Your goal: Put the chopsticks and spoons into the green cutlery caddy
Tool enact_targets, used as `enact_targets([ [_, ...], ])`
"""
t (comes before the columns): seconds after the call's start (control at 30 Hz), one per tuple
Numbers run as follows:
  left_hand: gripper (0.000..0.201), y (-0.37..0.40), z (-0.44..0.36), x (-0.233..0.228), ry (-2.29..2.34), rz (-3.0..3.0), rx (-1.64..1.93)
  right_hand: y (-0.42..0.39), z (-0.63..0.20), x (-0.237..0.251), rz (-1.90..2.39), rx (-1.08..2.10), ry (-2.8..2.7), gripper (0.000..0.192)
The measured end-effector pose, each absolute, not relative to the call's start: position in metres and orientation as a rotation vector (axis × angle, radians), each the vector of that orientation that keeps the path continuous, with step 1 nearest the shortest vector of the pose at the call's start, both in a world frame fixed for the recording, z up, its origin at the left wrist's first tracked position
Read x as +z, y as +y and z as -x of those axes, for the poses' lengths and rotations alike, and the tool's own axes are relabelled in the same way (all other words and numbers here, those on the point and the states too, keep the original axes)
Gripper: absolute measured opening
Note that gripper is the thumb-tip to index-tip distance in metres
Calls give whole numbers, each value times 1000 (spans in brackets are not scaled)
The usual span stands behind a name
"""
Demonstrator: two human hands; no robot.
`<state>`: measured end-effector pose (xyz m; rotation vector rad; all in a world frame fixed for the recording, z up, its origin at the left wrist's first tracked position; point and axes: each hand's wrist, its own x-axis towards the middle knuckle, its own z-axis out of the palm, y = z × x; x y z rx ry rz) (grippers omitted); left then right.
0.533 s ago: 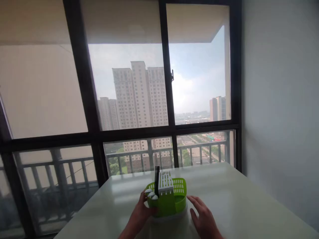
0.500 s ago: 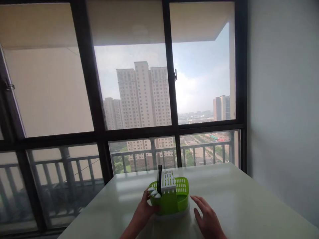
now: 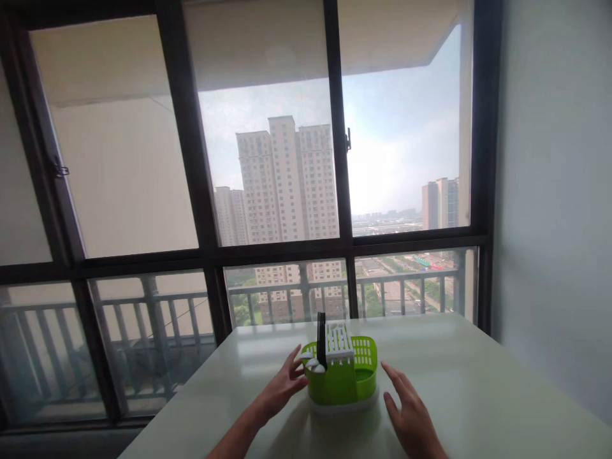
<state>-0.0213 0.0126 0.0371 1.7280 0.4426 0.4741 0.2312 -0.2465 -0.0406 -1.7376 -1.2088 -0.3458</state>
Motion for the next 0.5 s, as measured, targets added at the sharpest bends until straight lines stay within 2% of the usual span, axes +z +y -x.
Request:
enact_targets([
  [0.1,99,21,4,64,539,-1706,567,-245,-229,-37,1751,-380,-1161,59],
  [0.17,101,32,-17,87,641,-1737,611,-244,-227,-34,1756,-397,-1145,60],
  [0.23,102,43,-42,109,671,-1802,533,-243,-227,-32,1752,-412,-1134,61],
  [0.33,84,50,-75,135,618,-1818,343,-243,-229,-30,1750,-434,-1111,62],
  [0.5,70,36,-90,149,522,-1798,244,-244,-230,-26,1743,-447,-1075,65],
])
